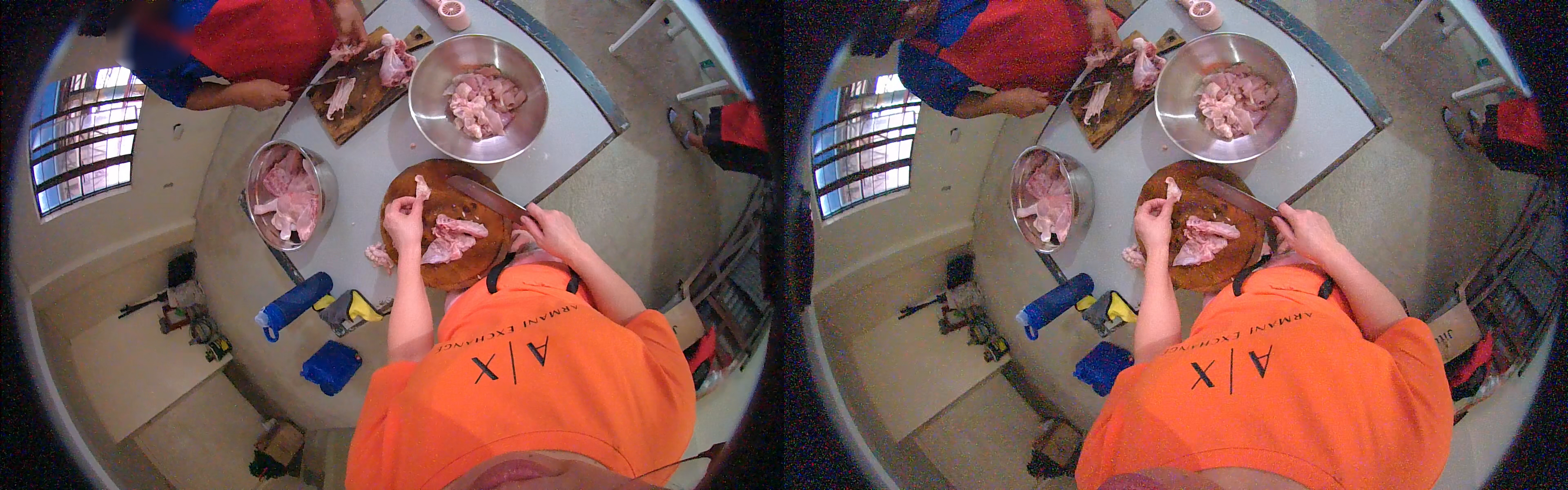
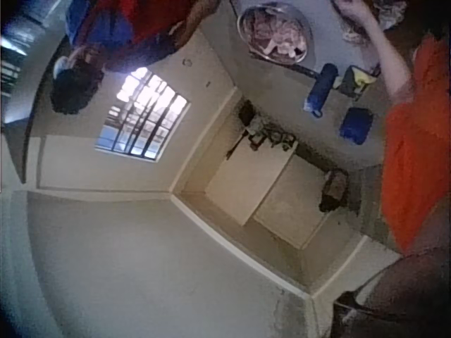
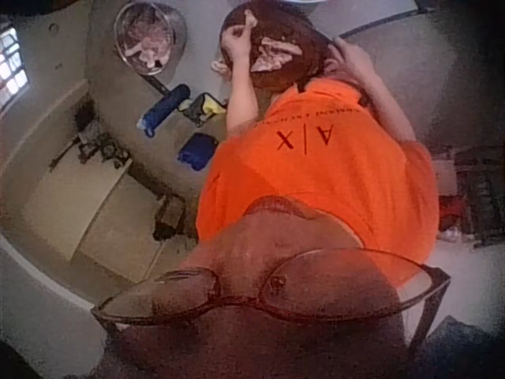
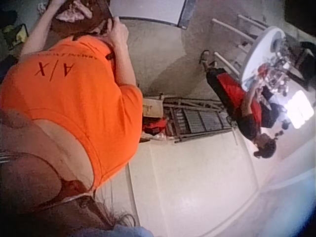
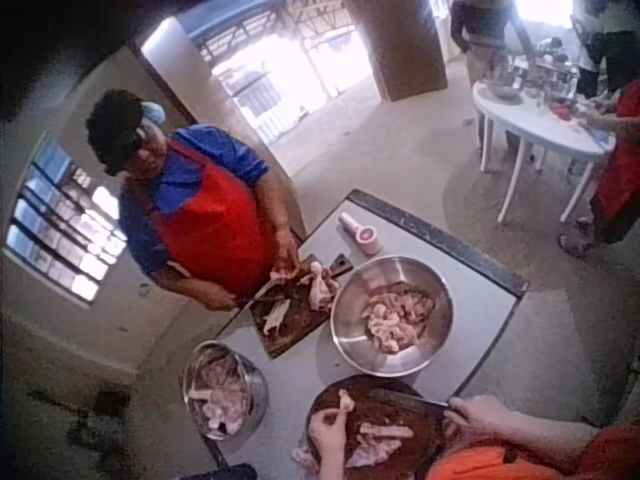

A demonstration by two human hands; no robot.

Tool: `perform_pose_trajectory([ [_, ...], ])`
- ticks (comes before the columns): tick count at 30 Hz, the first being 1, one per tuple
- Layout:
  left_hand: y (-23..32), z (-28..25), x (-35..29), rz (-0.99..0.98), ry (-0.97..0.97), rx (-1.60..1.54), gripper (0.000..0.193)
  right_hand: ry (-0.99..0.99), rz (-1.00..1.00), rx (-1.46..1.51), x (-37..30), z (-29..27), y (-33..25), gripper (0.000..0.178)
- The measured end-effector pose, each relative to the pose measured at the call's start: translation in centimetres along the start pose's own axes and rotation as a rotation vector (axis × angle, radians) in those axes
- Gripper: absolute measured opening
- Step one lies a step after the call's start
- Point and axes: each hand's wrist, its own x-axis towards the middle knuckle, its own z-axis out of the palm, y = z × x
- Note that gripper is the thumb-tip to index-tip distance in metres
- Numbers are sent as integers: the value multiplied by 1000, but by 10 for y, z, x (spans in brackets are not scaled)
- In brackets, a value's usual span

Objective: The person uses a knife to slice raw chicken meat on a wooden cutting board and puts the pieces into a metal bowl.

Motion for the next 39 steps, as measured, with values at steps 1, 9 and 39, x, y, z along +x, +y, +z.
perform_pose_trajectory([
  [1, -10, 1, -1, -16, 9, -16, 15, 2, -5, 1, 0, 2, 1, 25],
  [9, 10, -1, -9, -3, 127, -154, 19, 5, -11, 1, 0, -1, -2, 24],
  [39, 33, 17, -6, 202, 202, 159, 23, 1, -209, -419, 42, -7, -78, 22],
])
